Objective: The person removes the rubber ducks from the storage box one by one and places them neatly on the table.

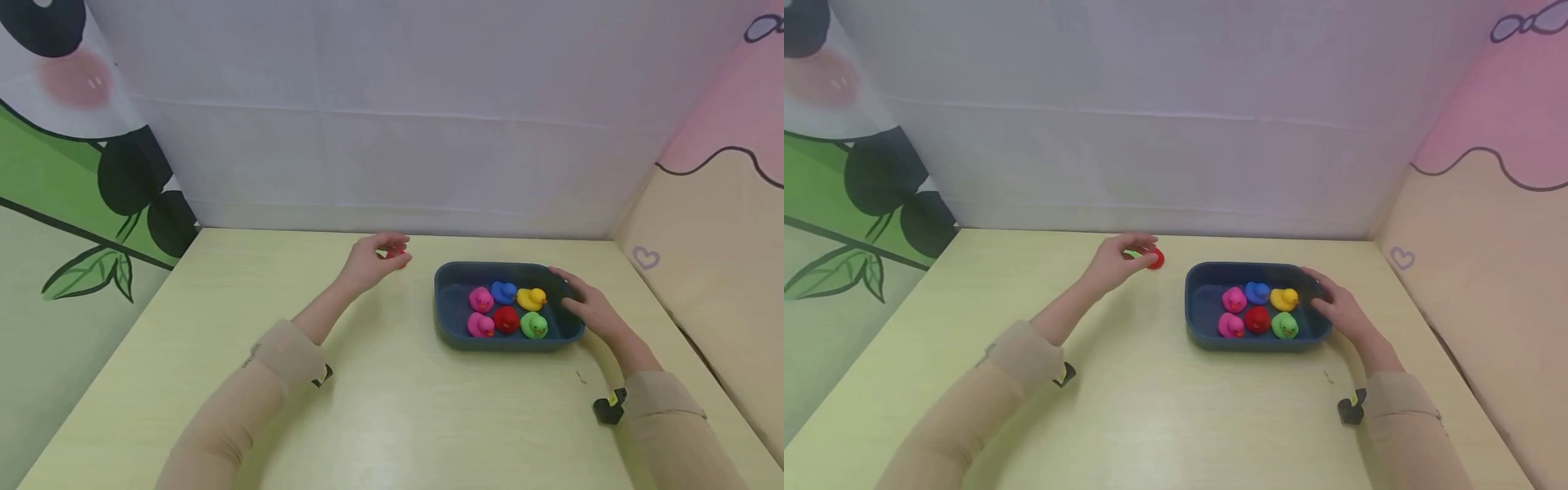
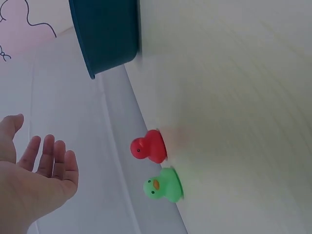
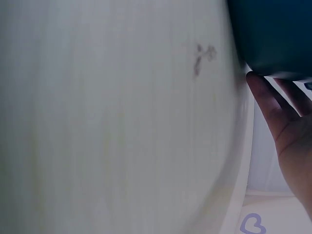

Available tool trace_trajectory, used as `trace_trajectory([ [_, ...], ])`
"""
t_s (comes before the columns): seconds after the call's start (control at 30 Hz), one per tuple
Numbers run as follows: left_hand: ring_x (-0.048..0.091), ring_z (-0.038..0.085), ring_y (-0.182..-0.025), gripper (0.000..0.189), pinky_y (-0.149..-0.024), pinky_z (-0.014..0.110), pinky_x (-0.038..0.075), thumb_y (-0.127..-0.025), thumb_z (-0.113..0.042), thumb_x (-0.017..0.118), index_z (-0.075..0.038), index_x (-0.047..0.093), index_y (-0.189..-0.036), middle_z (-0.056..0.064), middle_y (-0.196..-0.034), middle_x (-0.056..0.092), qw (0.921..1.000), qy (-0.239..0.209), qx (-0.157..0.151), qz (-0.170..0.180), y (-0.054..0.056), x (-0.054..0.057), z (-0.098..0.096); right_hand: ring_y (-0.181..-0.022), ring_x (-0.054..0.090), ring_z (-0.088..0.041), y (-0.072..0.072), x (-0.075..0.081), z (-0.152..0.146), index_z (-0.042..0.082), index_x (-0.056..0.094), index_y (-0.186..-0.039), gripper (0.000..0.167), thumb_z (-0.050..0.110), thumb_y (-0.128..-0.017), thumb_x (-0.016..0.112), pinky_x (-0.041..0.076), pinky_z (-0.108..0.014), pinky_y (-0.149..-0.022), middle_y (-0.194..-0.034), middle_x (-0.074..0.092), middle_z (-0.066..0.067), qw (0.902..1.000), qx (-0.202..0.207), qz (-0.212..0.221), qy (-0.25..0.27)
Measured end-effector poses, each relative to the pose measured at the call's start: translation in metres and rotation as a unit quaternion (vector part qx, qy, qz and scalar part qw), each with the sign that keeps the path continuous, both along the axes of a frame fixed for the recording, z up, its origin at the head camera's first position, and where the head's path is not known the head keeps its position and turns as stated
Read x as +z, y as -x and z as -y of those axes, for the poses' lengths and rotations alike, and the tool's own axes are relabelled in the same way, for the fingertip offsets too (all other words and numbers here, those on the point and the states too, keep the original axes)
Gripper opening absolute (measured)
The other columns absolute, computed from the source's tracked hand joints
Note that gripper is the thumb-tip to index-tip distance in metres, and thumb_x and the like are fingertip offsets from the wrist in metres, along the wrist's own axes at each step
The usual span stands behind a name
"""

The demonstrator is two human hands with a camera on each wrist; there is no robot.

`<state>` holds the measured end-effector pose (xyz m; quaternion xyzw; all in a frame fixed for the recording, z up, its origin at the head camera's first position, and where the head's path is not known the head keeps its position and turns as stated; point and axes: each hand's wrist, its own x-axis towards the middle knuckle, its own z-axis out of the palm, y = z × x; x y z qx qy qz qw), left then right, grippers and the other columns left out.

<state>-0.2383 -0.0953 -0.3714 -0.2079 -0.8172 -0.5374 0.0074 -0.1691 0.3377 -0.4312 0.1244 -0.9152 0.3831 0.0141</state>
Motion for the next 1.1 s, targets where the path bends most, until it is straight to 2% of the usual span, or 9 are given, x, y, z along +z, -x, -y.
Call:
trace_trajectory([
  [0.07,0.062,0.016,-0.092,0.033,-0.075,0.029,0.053,-0.083,-0.026,0.073,-0.016,0.067,-0.114,0.001,-0.105,0.068,1.0000,-0.007,-0.002,0.001,-0.004,0.000,-0.005,-0.130,0.034,-0.044,0.000,0.000,0.000,0.014,0.029,-0.149,0.057,0.008,-0.095,0.048,0.037,-0.031,-0.101,-0.150,0.029,-0.022,1.0000,-0.001,0.001,-0.001],
  [0.17,0.062,0.018,-0.094,0.033,-0.077,0.029,0.053,-0.084,-0.025,0.072,-0.016,0.066,-0.115,0.003,-0.109,0.068,0.9998,-0.014,-0.011,0.003,-0.011,0.000,-0.011,-0.130,0.033,-0.047,-0.001,0.000,0.000,0.013,0.028,-0.149,0.057,0.007,-0.095,0.047,0.033,-0.058,-0.101,-0.150,0.028,-0.024,1.0000,-0.002,0.005,0.005],
  [0.23,0.062,0.018,-0.095,0.033,-0.081,0.029,0.052,-0.084,-0.025,0.072,-0.015,0.066,-0.115,0.004,-0.111,0.067,0.9996,-0.020,-0.019,0.002,-0.016,0.002,-0.015,-0.131,0.031,-0.050,-0.001,0.000,0.000,0.013,0.027,-0.149,0.058,0.006,-0.095,0.047,0.029,-0.066,-0.099,-0.150,0.026,-0.025,0.9999,-0.002,0.008,0.009],
  [0.47,0.062,0.011,-0.095,0.033,-0.083,0.027,0.051,-0.084,-0.022,0.072,-0.014,0.066,-0.115,0.000,-0.109,0.068,0.9973,-0.043,-0.059,-0.008,-0.035,0.005,-0.033,-0.133,0.027,-0.050,0.000,0.001,-0.002,0.016,0.027,-0.149,0.059,0.006,-0.095,0.046,0.025,-0.068,-0.100,-0.151,0.025,-0.024,0.9999,-0.006,0.011,0.008],
  [0.67,0.061,0.017,-0.102,0.035,-0.084,0.026,0.051,-0.084,-0.023,0.072,-0.014,0.065,-0.118,0.001,-0.111,0.067,0.9949,-0.047,-0.090,0.003,-0.047,0.006,-0.049,-0.132,0.027,-0.052,0.002,0.001,-0.005,0.012,0.026,-0.149,0.059,0.004,-0.095,0.046,0.025,-0.069,-0.099,-0.151,0.025,-0.025,1.0000,-0.002,0.005,0.006],
  [0.9,0.058,0.020,-0.107,0.044,-0.088,0.030,0.050,-0.085,-0.022,0.071,-0.010,0.059,-0.126,0.007,-0.117,0.064,0.9892,-0.034,-0.142,0.001,-0.048,-0.002,-0.067,-0.131,0.028,-0.053,-0.001,0.001,-0.007,0.011,0.025,-0.149,0.059,0.003,-0.095,0.045,0.026,-0.069,-0.099,-0.150,0.024,-0.026,0.9999,-0.009,0.011,0.003],
  [1.1,0.059,0.022,-0.109,0.045,-0.090,0.027,0.049,-0.086,-0.021,0.070,-0.013,0.057,-0.128,0.002,-0.115,0.064,0.9819,-0.005,-0.189,-0.003,-0.045,-0.011,-0.076,-0.131,0.030,-0.051,-0.003,0.002,-0.006,0.012,0.025,-0.149,0.058,0.004,-0.095,0.045,0.027,-0.068,-0.099,-0.151,0.025,-0.025,0.9999,-0.008,0.013,0.006],
])
